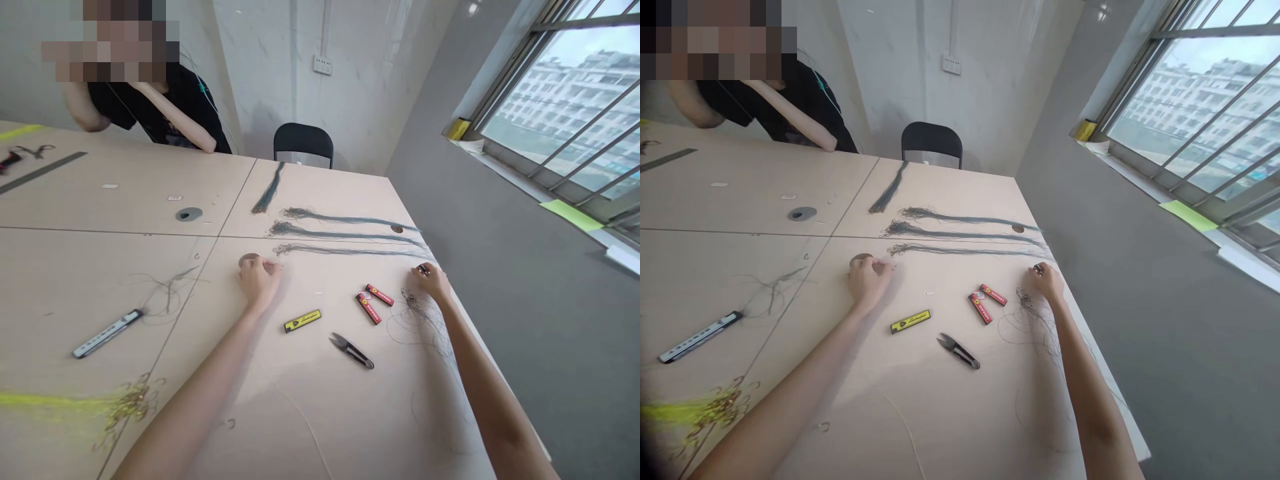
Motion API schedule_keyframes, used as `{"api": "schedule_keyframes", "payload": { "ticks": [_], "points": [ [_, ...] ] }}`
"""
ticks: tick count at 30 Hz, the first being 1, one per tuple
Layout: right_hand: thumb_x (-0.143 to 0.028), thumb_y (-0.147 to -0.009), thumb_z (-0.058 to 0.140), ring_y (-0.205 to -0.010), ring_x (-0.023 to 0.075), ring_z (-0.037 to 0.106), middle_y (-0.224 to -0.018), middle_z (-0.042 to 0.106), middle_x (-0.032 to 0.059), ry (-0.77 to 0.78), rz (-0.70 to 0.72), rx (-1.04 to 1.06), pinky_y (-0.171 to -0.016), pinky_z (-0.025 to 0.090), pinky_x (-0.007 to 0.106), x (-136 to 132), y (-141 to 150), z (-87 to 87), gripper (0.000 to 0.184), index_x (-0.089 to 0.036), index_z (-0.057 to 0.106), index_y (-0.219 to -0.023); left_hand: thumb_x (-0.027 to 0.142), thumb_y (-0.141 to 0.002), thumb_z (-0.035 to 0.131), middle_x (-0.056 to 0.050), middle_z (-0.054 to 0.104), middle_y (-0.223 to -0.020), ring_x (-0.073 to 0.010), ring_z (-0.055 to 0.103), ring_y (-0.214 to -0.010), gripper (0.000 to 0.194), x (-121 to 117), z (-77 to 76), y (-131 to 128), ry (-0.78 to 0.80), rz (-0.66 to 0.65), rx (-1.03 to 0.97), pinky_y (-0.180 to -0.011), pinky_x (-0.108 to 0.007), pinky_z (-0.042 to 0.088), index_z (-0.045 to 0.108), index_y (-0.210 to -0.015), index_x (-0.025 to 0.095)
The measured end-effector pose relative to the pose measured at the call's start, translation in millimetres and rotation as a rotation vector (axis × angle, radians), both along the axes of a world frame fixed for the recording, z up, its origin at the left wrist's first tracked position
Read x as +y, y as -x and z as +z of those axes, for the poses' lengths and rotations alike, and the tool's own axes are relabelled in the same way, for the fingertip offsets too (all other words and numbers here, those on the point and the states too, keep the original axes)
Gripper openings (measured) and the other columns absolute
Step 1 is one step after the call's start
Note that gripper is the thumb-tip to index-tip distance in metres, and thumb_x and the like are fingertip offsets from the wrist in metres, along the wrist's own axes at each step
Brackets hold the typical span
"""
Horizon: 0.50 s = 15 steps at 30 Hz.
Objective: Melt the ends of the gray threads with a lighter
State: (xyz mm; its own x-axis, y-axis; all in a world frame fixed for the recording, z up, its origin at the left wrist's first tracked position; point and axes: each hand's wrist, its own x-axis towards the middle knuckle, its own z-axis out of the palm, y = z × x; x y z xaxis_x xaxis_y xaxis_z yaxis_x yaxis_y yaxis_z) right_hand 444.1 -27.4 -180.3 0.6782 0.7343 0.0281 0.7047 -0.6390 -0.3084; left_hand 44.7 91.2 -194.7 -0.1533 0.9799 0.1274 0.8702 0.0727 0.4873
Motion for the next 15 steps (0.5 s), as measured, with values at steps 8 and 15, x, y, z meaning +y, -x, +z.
{"api": "schedule_keyframes", "payload": {
  "ticks": [8, 15],
  "points": [
    [-0.035, -0.088, 0.052, -0.093, 0.0258, 0.062, -0.108, 0.069, 0.0127, -0.090, 0.011, -0.019, -0.069, 0.040, 0.030, 0.1, 4.2, -3.8, 0.028, -0.019, 0.072, -0.098, 0.020, -0.089, 0.049, -0.012, 0.069, -0.108, -0.0328, 0.054, -0.107, 0.023, -13.7, -1.2, -2.3, -0.110, -0.193, 0.014, -0.095, -0.043, 0.036, 0.072, -0.090, 0.019],
    [-0.034, -0.087, 0.056, -0.089, 0.0246, 0.060, -0.106, 0.066, 0.0116, -0.110, -0.054, 0.020, -0.069, 0.038, 0.031, -6.2, 0.5, -5.5, 0.025, -0.020, 0.074, -0.098, 0.022, -0.091, 0.049, -0.013, 0.071, -0.107, -0.0363, 0.054, -0.110, 0.025, -12.5, -2.1, 0.6, -0.068, -0.154, 0.027, -0.096, -0.048, 0.035, 0.074, -0.092, 0.017]
  ]
}}
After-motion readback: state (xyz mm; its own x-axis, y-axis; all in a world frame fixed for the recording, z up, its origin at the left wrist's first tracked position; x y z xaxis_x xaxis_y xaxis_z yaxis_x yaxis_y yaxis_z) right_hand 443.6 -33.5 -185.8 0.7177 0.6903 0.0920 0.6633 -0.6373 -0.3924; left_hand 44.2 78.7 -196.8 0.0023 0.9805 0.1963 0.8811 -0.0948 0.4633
